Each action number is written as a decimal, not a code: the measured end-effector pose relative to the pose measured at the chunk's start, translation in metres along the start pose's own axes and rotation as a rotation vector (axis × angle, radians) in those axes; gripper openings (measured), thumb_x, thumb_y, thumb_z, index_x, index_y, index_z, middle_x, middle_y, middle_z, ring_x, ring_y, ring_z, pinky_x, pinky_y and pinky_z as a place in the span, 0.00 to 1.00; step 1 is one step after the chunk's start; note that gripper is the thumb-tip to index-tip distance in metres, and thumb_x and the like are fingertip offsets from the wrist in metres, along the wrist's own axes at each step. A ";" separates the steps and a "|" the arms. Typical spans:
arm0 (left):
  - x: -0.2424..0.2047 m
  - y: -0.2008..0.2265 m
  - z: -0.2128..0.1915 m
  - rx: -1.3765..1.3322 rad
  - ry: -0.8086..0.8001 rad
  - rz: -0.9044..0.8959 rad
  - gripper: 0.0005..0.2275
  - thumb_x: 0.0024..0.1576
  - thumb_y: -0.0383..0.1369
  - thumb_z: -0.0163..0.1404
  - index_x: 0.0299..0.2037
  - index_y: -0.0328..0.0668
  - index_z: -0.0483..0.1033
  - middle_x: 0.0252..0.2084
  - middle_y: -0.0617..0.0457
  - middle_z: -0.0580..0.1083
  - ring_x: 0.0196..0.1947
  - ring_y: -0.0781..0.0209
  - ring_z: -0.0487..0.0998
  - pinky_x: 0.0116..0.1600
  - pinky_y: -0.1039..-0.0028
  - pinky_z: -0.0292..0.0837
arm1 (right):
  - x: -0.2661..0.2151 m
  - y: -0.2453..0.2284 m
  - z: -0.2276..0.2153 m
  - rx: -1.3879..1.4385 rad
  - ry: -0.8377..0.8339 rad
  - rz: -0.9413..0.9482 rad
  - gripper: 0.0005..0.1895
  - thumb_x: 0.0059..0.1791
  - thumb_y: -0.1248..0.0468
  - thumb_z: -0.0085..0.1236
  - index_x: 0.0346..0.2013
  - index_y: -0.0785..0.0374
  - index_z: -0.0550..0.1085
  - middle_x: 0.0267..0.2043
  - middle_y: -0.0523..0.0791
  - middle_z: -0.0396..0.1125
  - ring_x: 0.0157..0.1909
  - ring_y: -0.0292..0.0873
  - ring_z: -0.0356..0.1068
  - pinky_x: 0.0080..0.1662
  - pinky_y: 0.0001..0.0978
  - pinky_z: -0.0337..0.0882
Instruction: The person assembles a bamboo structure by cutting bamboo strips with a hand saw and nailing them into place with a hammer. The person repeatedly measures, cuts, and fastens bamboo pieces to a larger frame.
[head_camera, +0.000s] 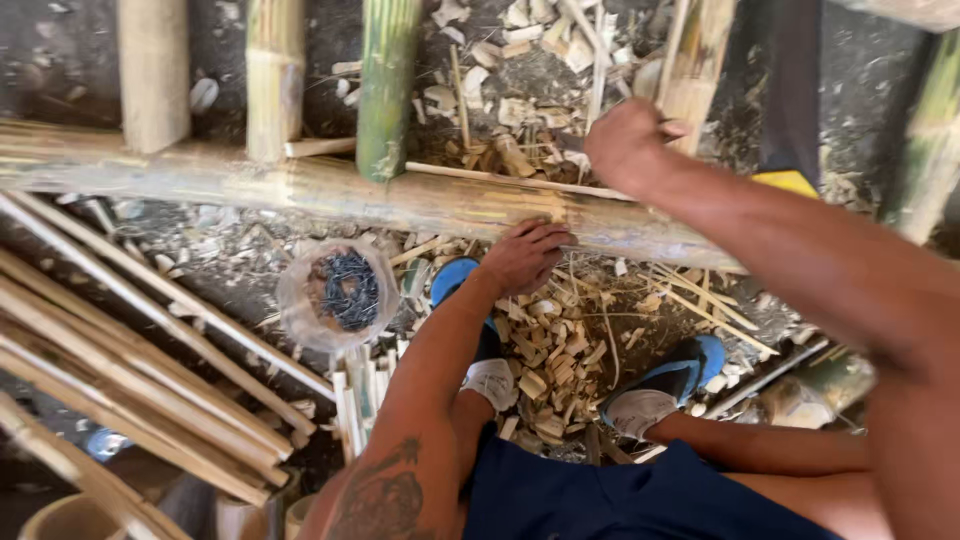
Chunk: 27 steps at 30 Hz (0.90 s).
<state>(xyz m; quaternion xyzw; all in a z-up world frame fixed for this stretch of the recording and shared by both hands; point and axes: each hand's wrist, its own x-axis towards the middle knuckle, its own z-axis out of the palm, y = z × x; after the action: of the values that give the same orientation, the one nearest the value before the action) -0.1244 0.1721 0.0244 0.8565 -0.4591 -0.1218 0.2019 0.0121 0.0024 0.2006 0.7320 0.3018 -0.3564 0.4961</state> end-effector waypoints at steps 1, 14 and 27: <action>0.000 0.002 0.001 0.003 -0.009 0.012 0.15 0.64 0.38 0.43 0.56 0.48 0.78 0.71 0.57 0.61 0.74 0.58 0.53 0.78 0.60 0.41 | -0.003 0.000 0.005 0.142 0.184 0.002 0.23 0.51 0.65 0.55 0.62 0.53 0.72 0.26 0.42 0.61 0.20 0.33 0.53 0.21 0.28 0.57; 0.007 -0.009 -0.002 0.030 0.120 0.077 0.13 0.56 0.36 0.49 0.48 0.46 0.81 0.68 0.56 0.66 0.72 0.58 0.58 0.76 0.58 0.47 | 0.018 0.000 0.039 0.359 0.319 -0.011 0.28 0.56 0.64 0.47 0.73 0.53 0.59 0.18 0.41 0.58 0.18 0.34 0.57 0.19 0.26 0.64; -0.024 -0.017 -0.064 0.007 -0.631 -0.212 0.14 0.54 0.38 0.53 0.52 0.56 0.78 0.55 0.49 0.77 0.60 0.46 0.75 0.59 0.54 0.74 | -0.040 -0.077 0.153 1.141 0.265 -0.128 0.21 0.54 0.45 0.45 0.55 0.50 0.67 0.31 0.51 0.76 0.32 0.52 0.79 0.42 0.48 0.78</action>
<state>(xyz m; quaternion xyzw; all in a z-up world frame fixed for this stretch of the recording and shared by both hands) -0.0994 0.2154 0.0738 0.8202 -0.4079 -0.3998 0.0332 -0.1059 -0.1196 0.1553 0.9019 0.1654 -0.3970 -0.0404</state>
